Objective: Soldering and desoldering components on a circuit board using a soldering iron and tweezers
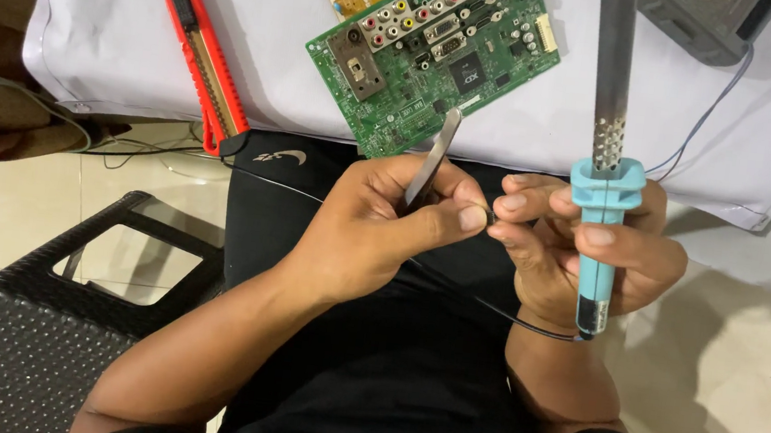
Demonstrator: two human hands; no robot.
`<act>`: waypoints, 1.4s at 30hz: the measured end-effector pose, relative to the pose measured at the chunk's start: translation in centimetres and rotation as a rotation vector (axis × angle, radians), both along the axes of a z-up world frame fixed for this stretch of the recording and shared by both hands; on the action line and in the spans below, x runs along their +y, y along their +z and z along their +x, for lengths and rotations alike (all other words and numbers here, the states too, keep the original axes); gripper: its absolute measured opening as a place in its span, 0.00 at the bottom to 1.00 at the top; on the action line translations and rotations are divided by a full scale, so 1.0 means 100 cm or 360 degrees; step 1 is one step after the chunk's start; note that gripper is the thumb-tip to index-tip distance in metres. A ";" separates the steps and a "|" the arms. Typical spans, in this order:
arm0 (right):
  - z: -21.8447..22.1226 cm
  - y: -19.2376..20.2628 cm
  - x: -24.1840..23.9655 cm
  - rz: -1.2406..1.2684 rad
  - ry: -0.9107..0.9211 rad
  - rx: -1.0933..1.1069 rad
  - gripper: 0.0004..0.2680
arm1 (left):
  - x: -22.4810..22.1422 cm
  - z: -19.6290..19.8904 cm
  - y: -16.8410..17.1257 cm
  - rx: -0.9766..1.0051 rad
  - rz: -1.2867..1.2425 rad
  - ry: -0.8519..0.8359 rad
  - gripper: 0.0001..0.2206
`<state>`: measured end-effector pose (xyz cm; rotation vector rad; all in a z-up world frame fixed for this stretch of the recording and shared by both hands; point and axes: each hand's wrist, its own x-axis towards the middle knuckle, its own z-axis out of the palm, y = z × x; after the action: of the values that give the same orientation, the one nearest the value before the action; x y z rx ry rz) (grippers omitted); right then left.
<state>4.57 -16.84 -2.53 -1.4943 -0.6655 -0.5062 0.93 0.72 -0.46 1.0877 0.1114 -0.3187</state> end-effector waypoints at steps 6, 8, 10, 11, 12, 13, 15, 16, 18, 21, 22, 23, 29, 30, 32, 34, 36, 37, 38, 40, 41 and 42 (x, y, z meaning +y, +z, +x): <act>-0.013 -0.015 -0.021 0.0046 -0.0148 -0.0300 0.14 | 0.005 0.001 -0.001 -0.0003 0.0008 0.0283 0.03; -0.021 -0.032 -0.043 0.0192 -0.0113 -0.0403 0.14 | 0.011 0.006 0.003 0.0010 0.0016 0.0373 0.03; -0.032 -0.046 -0.061 0.0336 -0.0078 -0.0476 0.16 | 0.016 0.008 0.004 0.0047 0.0020 0.0465 0.03; -0.039 -0.051 -0.067 0.0275 -0.0218 -0.0449 0.14 | 0.017 0.009 0.004 0.0013 0.0002 0.0473 0.04; -0.046 -0.057 -0.074 0.0212 -0.0358 -0.0422 0.13 | 0.019 0.011 0.003 -0.0021 -0.0016 0.0480 0.04; -0.052 -0.051 -0.076 0.0217 -0.0346 -0.0425 0.13 | 0.020 0.012 0.005 -0.0025 -0.0014 0.0492 0.04; -0.066 -0.038 -0.082 -0.0364 -0.0337 0.0338 0.08 | 0.021 0.015 0.008 0.0084 0.0046 0.0446 0.06; -0.067 -0.042 -0.101 -0.0364 -0.0330 0.0337 0.08 | 0.021 0.015 0.008 0.0083 0.0045 0.0453 0.06; -0.073 -0.047 -0.140 0.0044 0.0307 0.0623 0.11 | 0.018 0.017 0.007 0.0016 -0.0044 0.0487 0.04; -0.074 -0.041 -0.078 0.0090 -0.0558 0.0288 0.15 | 0.017 0.018 0.014 -0.0042 -0.0062 0.0467 0.05; -0.067 -0.037 -0.072 0.0088 -0.0564 0.0291 0.15 | 0.015 0.016 0.015 -0.0039 -0.0064 0.0461 0.05; -0.057 -0.034 -0.065 -0.0006 -0.0488 0.0045 0.13 | 0.015 0.016 0.016 -0.0042 -0.0068 0.0466 0.04; -0.060 -0.039 -0.085 0.0189 0.0243 0.0254 0.09 | 0.014 0.013 0.018 -0.0078 -0.0041 0.0428 0.04; -0.060 -0.040 -0.078 0.0192 0.0131 0.0163 0.10 | 0.014 0.013 0.018 -0.0092 -0.0026 0.0421 0.04; -0.049 -0.036 -0.067 0.0238 0.0117 0.0083 0.08 | 0.014 0.014 0.019 -0.0088 -0.0029 0.0402 0.05; -0.044 -0.038 -0.063 0.0287 0.0106 0.0003 0.06 | 0.013 0.013 0.019 -0.0084 -0.0029 0.0387 0.05; -0.046 -0.042 -0.066 0.0282 0.0027 0.0036 0.05 | 0.012 0.013 0.018 -0.0062 -0.0041 0.0396 0.05; -0.046 -0.041 -0.064 0.0283 0.0025 0.0037 0.05 | 0.012 0.013 0.018 -0.0060 -0.0040 0.0394 0.05; -0.046 -0.039 -0.062 0.0271 0.0019 0.0034 0.06 | 0.012 0.013 0.018 -0.0054 -0.0045 0.0395 0.05; -0.045 -0.038 -0.058 0.0260 0.0007 0.0031 0.06 | 0.013 0.013 0.019 -0.0048 -0.0049 0.0390 0.05; -0.044 -0.038 -0.057 0.0253 -0.0030 -0.0010 0.06 | 0.013 0.014 0.020 -0.0051 -0.0014 0.0378 0.05; -0.043 -0.038 -0.055 0.0247 -0.0066 -0.0051 0.05 | 0.014 0.014 0.021 -0.0054 0.0022 0.0366 0.05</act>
<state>0.30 -22.31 -6.31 -1.3585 -0.6076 -0.6014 2.31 2.08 1.65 1.0817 0.2068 -0.0931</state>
